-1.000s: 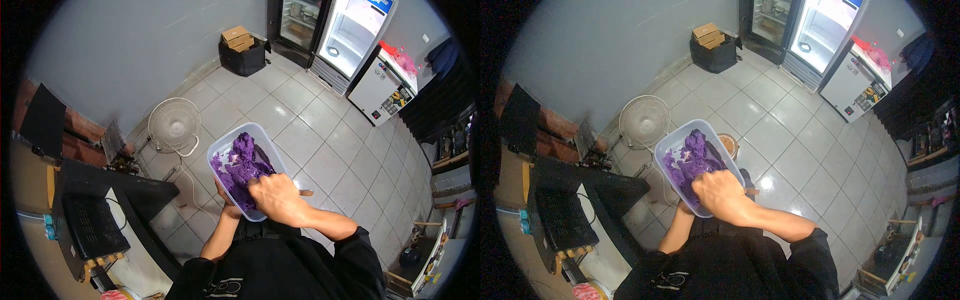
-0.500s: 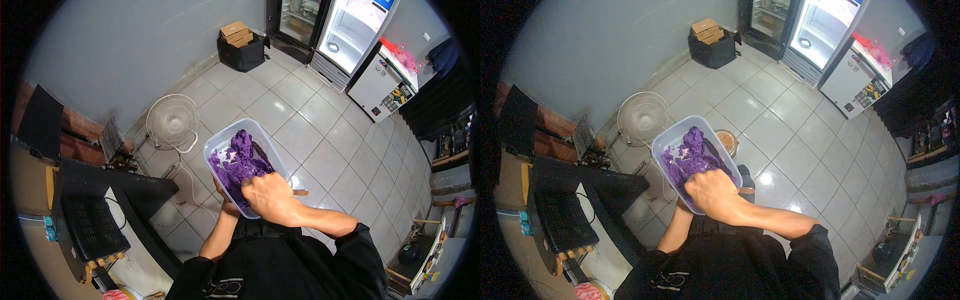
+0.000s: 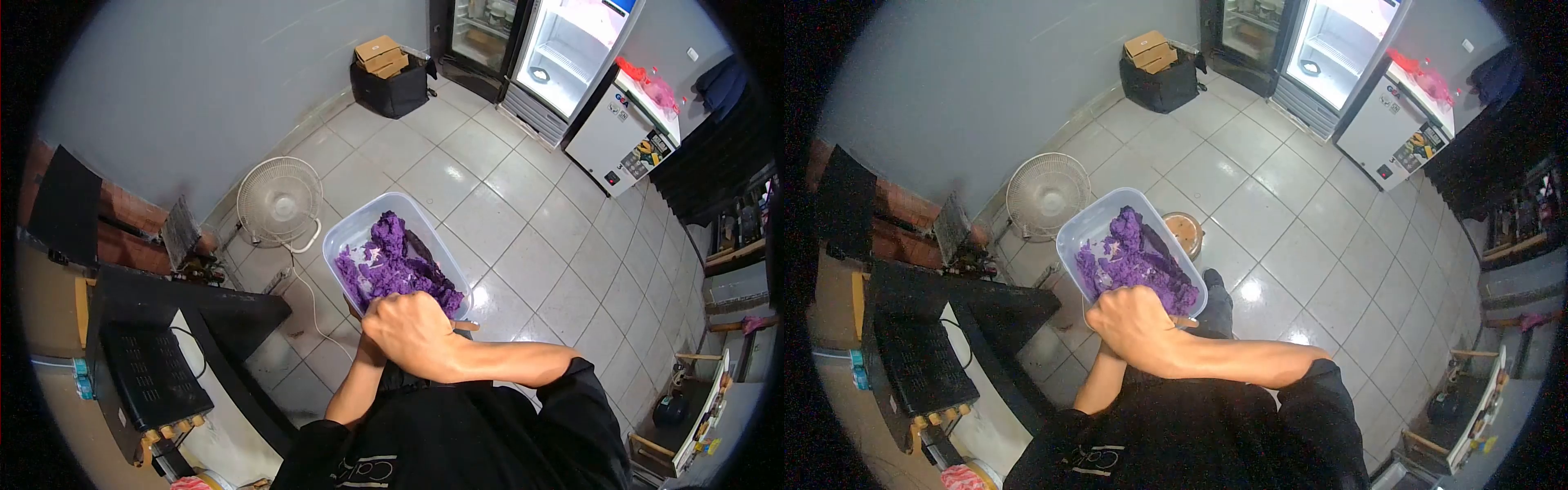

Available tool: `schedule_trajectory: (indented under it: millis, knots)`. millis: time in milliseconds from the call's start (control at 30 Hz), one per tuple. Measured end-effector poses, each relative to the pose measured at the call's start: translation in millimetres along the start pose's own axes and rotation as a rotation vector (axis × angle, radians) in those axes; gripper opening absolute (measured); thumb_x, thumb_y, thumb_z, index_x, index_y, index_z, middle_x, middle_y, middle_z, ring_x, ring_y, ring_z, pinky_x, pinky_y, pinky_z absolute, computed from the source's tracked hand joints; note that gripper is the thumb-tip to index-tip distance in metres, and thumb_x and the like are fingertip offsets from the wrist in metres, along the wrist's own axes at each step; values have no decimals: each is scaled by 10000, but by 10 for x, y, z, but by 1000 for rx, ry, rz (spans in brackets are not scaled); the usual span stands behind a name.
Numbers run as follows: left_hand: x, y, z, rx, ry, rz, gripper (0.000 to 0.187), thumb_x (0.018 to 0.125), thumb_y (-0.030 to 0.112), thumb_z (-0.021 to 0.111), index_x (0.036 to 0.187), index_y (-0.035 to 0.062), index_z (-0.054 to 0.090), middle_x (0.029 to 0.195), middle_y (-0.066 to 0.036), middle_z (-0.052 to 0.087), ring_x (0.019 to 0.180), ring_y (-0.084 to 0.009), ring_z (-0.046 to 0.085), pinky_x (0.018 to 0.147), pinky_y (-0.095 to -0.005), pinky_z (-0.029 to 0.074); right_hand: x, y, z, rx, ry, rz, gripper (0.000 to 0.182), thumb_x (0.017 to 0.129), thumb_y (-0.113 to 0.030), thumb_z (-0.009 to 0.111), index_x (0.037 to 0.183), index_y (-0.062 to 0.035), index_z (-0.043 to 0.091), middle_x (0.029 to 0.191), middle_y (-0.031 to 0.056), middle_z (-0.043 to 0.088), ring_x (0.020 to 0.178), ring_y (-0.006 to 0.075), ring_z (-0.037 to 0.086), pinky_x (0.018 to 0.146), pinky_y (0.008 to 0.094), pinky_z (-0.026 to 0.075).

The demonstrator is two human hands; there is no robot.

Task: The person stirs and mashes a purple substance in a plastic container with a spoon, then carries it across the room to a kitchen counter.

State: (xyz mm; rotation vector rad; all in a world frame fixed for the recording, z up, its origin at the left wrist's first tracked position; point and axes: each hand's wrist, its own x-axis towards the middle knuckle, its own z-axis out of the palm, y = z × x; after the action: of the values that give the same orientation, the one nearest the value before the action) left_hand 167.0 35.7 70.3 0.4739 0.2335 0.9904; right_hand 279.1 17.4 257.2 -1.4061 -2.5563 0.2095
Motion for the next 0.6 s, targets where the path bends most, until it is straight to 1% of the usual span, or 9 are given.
schedule_trajectory:
  millis: [67, 100, 200, 233, 333, 367, 467, 500, 600]
  knots:
    - [39, 3, 7, -21, 47, 57, 644, 928, 561, 418, 1396, 119, 399, 1357, -86, 495, 1265, -261, 475, 1099, -454, 362, 3, 15, 20, 26, 26, 13, 130, 733, -112, 618, 756, 8, 660, 675, 145, 669, 650, 241, 700, 502, 335, 527]
    - [84, -4, 4, -41, 78, 92, 639, 929, 556, 419, 1394, 118, 400, 1354, -85, 496, 1264, -259, 475, 1098, -453, 362, -5, 47, 21, 54, 31, 51, 136, 758, -107, 604, 780, 20, 650, 674, 144, 672, 630, 251, 700, 506, 348, 531]
    - [182, 0, -8, -83, 130, 154, 626, 930, 544, 420, 1387, 116, 404, 1345, -84, 501, 1261, -256, 475, 1097, -450, 362, -32, 74, -77, 35, 56, 31, 147, 771, -111, 600, 794, 30, 635, 667, 142, 672, 610, 262, 699, 508, 357, 532]
    - [200, -1, -11, -88, 137, 163, 622, 930, 539, 420, 1384, 115, 406, 1342, -84, 502, 1260, -255, 476, 1097, -448, 362, -33, 120, -152, 84, 23, 19, 147, 769, -116, 605, 797, 26, 627, 676, 146, 670, 605, 271, 696, 512, 363, 533]
    - [233, -23, 7, -67, 93, 142, 609, 932, 527, 421, 1377, 112, 410, 1332, -82, 507, 1257, -251, 476, 1096, -445, 363, -120, 116, -200, 19, 39, 56, 146, 769, -118, 605, 809, 22, 618, 691, 147, 667, 603, 280, 694, 513, 372, 533]
    - [228, -38, 9, -55, 72, 126, 604, 932, 523, 421, 1374, 111, 411, 1329, -82, 508, 1256, -250, 476, 1096, -444, 363, -138, 108, -181, 14, -8, 115, 156, 774, -110, 598, 853, 24, 612, 717, 145, 668, 608, 287, 692, 516, 385, 533]
    - [283, -38, 23, -15, 16, 101, 591, 933, 510, 422, 1367, 108, 415, 1319, -80, 513, 1254, -246, 477, 1095, -440, 363, -169, 262, -270, -12, 30, 196, 162, 772, -96, 601, 882, 23, 602, 745, 141, 674, 637, 288, 697, 523, 396, 534]
    - [311, -23, 28, -2, 0, 99, 587, 934, 506, 423, 1364, 107, 417, 1316, -80, 514, 1253, -245, 477, 1095, -439, 363, -159, 315, -353, -5, -30, 245, 149, 768, -73, 603, 883, 20, 591, 768, 143, 672, 657, 300, 695, 528, 408, 530]
    - [381, -35, 51, 26, -34, 91, 574, 935, 493, 424, 1357, 104, 421, 1307, -78, 519, 1250, -242, 478, 1094, -436, 363, -165, 500, -375, 64, 1, 207, 128, 761, -58, 605, 858, 21, 580, 768, 150, 661, 655, 314, 686, 528, 404, 524]
